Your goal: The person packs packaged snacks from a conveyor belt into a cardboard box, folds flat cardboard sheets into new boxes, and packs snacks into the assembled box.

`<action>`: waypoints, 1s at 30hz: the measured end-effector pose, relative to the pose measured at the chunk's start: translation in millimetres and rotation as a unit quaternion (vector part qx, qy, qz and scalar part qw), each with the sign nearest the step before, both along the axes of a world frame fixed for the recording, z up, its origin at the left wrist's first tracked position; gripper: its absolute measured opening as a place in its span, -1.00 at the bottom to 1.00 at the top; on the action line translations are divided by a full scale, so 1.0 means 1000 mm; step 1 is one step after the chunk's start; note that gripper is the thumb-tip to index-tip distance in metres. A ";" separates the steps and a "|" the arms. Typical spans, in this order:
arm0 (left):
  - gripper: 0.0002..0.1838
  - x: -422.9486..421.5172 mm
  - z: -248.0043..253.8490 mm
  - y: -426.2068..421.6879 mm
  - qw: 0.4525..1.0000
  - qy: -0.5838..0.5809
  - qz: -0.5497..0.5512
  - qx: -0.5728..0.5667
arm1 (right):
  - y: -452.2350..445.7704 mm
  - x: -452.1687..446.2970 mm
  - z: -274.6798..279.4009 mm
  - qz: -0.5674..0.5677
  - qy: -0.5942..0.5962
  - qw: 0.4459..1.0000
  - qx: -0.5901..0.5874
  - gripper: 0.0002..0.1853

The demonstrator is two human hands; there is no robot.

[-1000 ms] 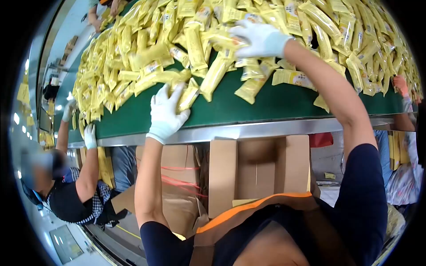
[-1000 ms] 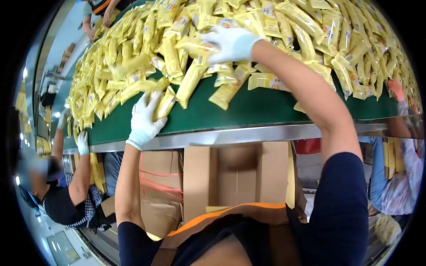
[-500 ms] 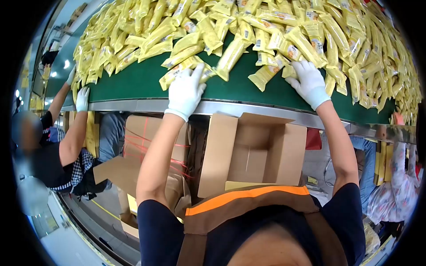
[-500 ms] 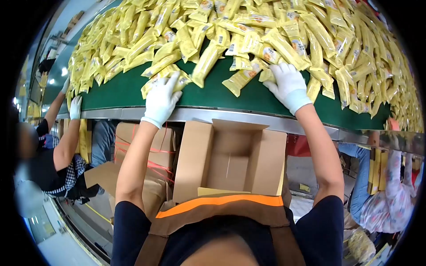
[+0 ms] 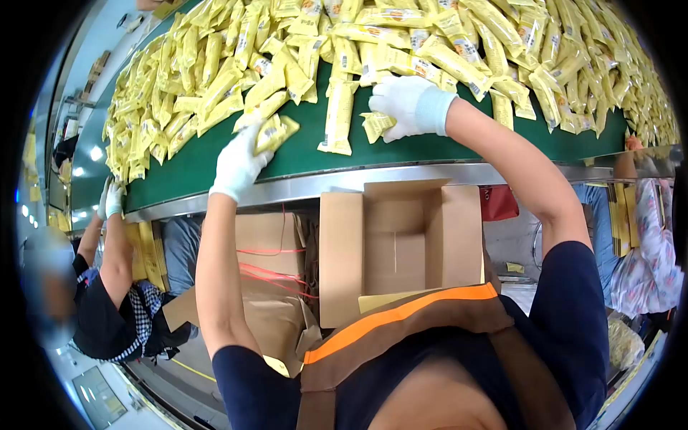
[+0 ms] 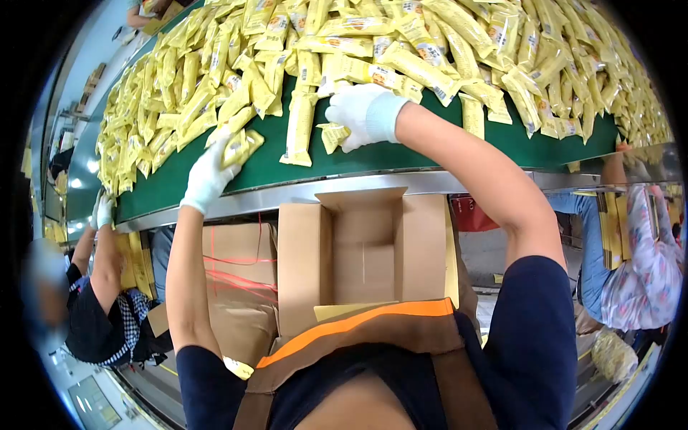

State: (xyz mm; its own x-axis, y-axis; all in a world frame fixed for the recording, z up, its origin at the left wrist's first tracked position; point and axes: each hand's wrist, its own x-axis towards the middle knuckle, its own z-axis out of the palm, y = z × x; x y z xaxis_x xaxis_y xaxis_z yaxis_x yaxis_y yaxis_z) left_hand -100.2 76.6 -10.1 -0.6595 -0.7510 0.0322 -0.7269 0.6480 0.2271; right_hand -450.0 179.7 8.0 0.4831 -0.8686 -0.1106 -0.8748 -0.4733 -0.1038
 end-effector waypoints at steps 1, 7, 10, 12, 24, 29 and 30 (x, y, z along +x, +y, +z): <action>-0.30 0.003 0.002 0.008 0.998 0.010 -0.050 -0.020 | 0.005 -0.001 0.009 -0.073 -0.001 0.996 0.043 -0.47; -0.40 -0.004 -0.006 0.042 0.997 0.008 0.044 -0.064 | 0.060 -0.028 -0.015 -0.301 -0.183 0.935 -0.025 -0.45; -0.38 0.001 0.001 0.037 0.986 0.108 0.043 0.115 | 0.086 -0.009 -0.011 -0.264 -0.099 0.956 -0.085 -0.62; -0.38 0.000 0.013 0.037 0.987 0.055 0.040 0.146 | 0.100 -0.001 -0.010 -0.169 -0.061 0.973 -0.147 -0.69; -0.21 -0.004 -0.001 0.066 0.996 0.017 0.047 -0.078 | 0.123 -0.027 0.012 -0.175 -0.073 0.962 -0.196 -0.32; -0.24 0.003 -0.020 0.048 0.998 -0.008 0.023 -0.064 | 0.120 -0.039 -0.021 -0.197 -0.057 0.974 -0.098 -0.39; -0.27 -0.005 -0.010 0.048 0.998 0.021 0.059 0.006 | 0.116 -0.042 -0.023 -0.180 -0.097 0.971 -0.125 -0.40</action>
State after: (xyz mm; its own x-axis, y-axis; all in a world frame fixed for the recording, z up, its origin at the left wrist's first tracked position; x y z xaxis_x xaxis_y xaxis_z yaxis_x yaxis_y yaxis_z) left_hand -105.1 124.5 -19.9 -0.5654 -0.8234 0.0488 -0.7870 0.5563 0.2668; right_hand -492.1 296.0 -15.4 0.1331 -0.9732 0.1877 -0.9638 -0.1713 -0.2044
